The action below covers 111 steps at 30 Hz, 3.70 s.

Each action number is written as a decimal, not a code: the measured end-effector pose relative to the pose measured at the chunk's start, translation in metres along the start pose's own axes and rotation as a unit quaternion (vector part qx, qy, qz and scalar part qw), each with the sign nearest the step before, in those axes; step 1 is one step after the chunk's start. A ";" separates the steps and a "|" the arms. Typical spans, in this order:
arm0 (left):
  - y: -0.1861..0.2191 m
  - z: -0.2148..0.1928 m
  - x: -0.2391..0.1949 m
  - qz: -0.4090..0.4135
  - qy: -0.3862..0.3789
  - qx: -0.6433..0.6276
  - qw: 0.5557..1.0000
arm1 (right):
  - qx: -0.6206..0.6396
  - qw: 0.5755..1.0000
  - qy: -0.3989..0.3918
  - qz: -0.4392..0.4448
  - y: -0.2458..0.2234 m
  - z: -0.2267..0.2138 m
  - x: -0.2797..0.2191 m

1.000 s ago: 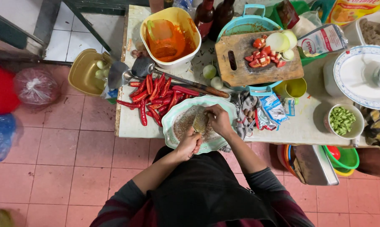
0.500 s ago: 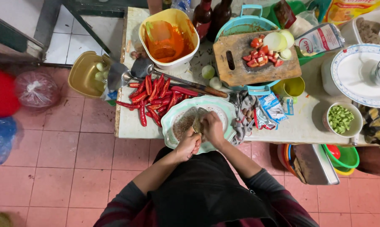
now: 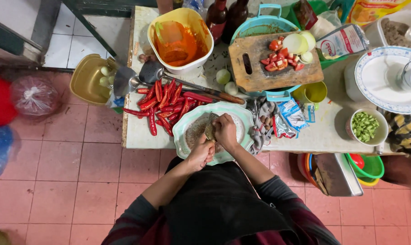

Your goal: Grating a spice, likely nutmeg, onto a plate as part of food preparation.

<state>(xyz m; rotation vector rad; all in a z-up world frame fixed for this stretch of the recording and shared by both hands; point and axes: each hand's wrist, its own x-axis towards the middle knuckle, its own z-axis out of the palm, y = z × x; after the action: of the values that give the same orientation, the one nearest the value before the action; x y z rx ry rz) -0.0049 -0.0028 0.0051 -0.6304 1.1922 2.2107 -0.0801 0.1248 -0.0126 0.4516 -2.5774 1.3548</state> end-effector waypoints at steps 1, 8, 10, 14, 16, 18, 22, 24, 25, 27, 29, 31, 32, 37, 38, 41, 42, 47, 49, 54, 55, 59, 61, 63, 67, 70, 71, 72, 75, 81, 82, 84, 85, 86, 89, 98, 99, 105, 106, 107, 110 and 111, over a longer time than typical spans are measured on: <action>-0.005 0.000 -0.005 -0.001 0.001 0.000 1.000 | 0.001 1.000 -0.001 0.001 -0.005 -0.003 -0.006; -0.004 0.000 -0.003 -0.004 -0.007 0.015 1.000 | -0.003 1.000 -0.020 -0.003 0.003 -0.004 -0.006; -0.005 0.000 -0.005 0.007 -0.011 0.027 1.000 | 0.009 1.000 -0.013 0.020 -0.001 -0.003 -0.005; -0.003 0.005 -0.007 0.002 -0.012 0.009 1.000 | 0.020 0.999 -0.009 -0.028 0.002 0.000 -0.005; -0.001 0.006 -0.007 0.009 -0.002 0.010 1.000 | 0.011 1.000 -0.014 -0.001 0.008 0.002 -0.002; -0.006 0.000 -0.006 0.024 -0.008 0.010 1.000 | -0.014 1.000 0.010 0.004 0.005 0.002 -0.002; -0.001 0.011 -0.014 0.002 0.034 0.025 0.999 | 0.043 0.997 -0.027 -0.064 -0.002 -0.009 -0.009; -0.012 0.006 0.005 0.057 -0.004 0.019 0.998 | 0.027 0.999 -0.026 -0.038 0.001 -0.010 -0.011; -0.012 0.011 0.001 0.061 -0.002 0.018 0.998 | 0.029 0.998 -0.027 -0.042 0.001 -0.010 -0.010; -0.007 0.019 -0.012 0.028 0.027 0.003 0.999 | 0.048 0.999 -0.010 -0.016 -0.004 -0.008 -0.010; -0.017 0.018 -0.006 0.023 0.044 0.002 0.999 | 0.041 0.999 -0.015 -0.011 -0.001 -0.011 -0.010; -0.016 0.023 -0.010 0.020 0.064 0.002 0.998 | 0.036 0.999 -0.021 -0.008 -0.003 -0.016 -0.011; -0.011 0.029 -0.016 0.018 0.067 0.023 0.997 | 0.033 0.999 -0.013 -0.026 -0.005 -0.018 -0.013; -0.028 0.037 -0.018 0.012 0.057 0.004 0.998 | 0.053 0.991 -0.043 -0.113 0.012 -0.037 -0.014; -0.026 0.046 -0.024 0.002 0.049 0.009 0.999 | 0.023 0.994 -0.025 -0.099 0.023 -0.037 -0.007; -0.041 0.035 -0.010 0.009 0.036 0.023 0.999 | 0.029 0.999 -0.014 -0.011 0.025 -0.041 -0.006; -0.049 0.027 0.004 0.030 0.023 0.027 0.999 | 0.058 0.996 -0.020 0.057 0.022 -0.048 -0.007; -0.022 0.042 -0.023 0.007 0.025 0.042 0.999 | 0.027 0.999 -0.003 -0.025 0.029 -0.035 -0.015; -0.005 0.040 -0.022 -0.005 0.025 0.056 0.998 | 0.014 1.000 0.028 -0.001 0.031 -0.027 -0.009; -0.007 0.018 -0.017 -0.006 -0.007 0.094 0.996 | 0.001 1.000 0.015 0.011 0.020 -0.013 -0.022; -0.006 0.011 -0.017 -0.009 -0.011 0.098 0.995 | -0.001 1.000 0.020 0.015 0.014 -0.012 -0.021; 0.022 0.002 -0.019 -0.025 -0.025 0.103 0.994 | -0.010 0.998 0.067 0.005 -0.009 -0.008 -0.015; 0.020 -0.003 -0.028 -0.043 -0.020 0.103 0.994 | 0.026 0.998 0.059 -0.028 -0.010 -0.002 -0.024; 0.019 -0.015 -0.013 -0.063 -0.031 0.092 0.993 | -0.011 0.992 0.085 0.089 0.010 0.004 -0.006; 0.029 -0.046 0.000 -0.031 -0.066 0.153 0.986 | 0.065 0.964 0.046 0.255 0.031 -0.006 -0.003; 0.052 -0.050 -0.014 -0.022 -0.048 0.150 0.987 | 0.325 0.886 0.080 0.321 0.057 -0.016 -0.008; 0.053 -0.054 -0.017 -0.029 -0.045 0.146 0.988 | 0.383 0.859 0.083 0.328 0.059 -0.018 -0.012; 0.057 -0.058 -0.017 -0.033 -0.041 0.140 0.989 | 0.440 0.831 0.083 0.330 0.061 -0.022 -0.010; 0.058 -0.058 -0.021 -0.048 -0.030 0.170 0.984 | 0.449 0.815 0.078 0.359 0.020 -0.019 -0.016; 0.036 -0.069 -0.009 -0.061 -0.069 0.146 0.985 | 0.139 0.973 0.032 0.180 -0.012 0.001 -0.005; 0.035 -0.071 -0.008 -0.061 -0.070 0.147 0.985 | 0.138 0.973 0.034 0.179 -0.017 0.004 -0.005; 0.035 -0.073 -0.005 -0.057 -0.101 0.122 0.986 | -0.017 0.993 0.063 0.103 -0.025 0.010 -0.002; 0.041 -0.067 -0.009 -0.053 -0.103 0.122 0.986 | -0.018 0.993 0.065 0.100 -0.031 0.012 -0.006; 0.046 -0.063 -0.015 -0.069 -0.095 0.130 0.985 | -0.016 0.998 0.056 0.025 -0.037 0.016 -0.011; 0.041 -0.063 -0.012 -0.069 -0.091 0.143 0.983 | -0.036 0.997 0.056 -0.028 -0.029 0.024 -0.018; 0.045 -0.045 -0.018 -0.086 -0.087 0.150 0.981 | -0.036 0.996 0.081 -0.001 -0.028 0.020 -0.019; 0.048 -0.042 -0.019 -0.066 -0.092 0.158 0.981 | -0.041 0.993 0.103 0.030 -0.023 0.017 -0.015; 0.032 -0.047 -0.009 -0.091 -0.107 0.132 0.981 | -0.033 0.998 0.060 -0.013 -0.021 0.017 -0.023; 0.033 -0.047 -0.011 -0.093 -0.105 0.131 0.981 | -0.032 0.998 0.058 -0.011 -0.020 0.018 -0.023; 0.035 -0.046 -0.014 -0.083 -0.102 0.142 0.981 | -0.034 0.996 0.080 0.015 -0.020 0.018 -0.024; 0.037 -0.045 -0.011 -0.073 -0.096 0.139 0.983 | -0.025 0.997 0.077 0.005 -0.025 0.016 -0.021; 0.034 -0.046 -0.011 -0.079 -0.095 0.125 0.984 | -0.014 0.998 0.050 -0.024 -0.028 0.014 -0.025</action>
<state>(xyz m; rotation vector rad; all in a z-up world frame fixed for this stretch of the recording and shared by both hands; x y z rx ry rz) -0.0129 -0.0604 0.0098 -0.3885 1.2473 1.9034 -0.0475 0.1022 -0.0063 0.4256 -2.4851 1.2900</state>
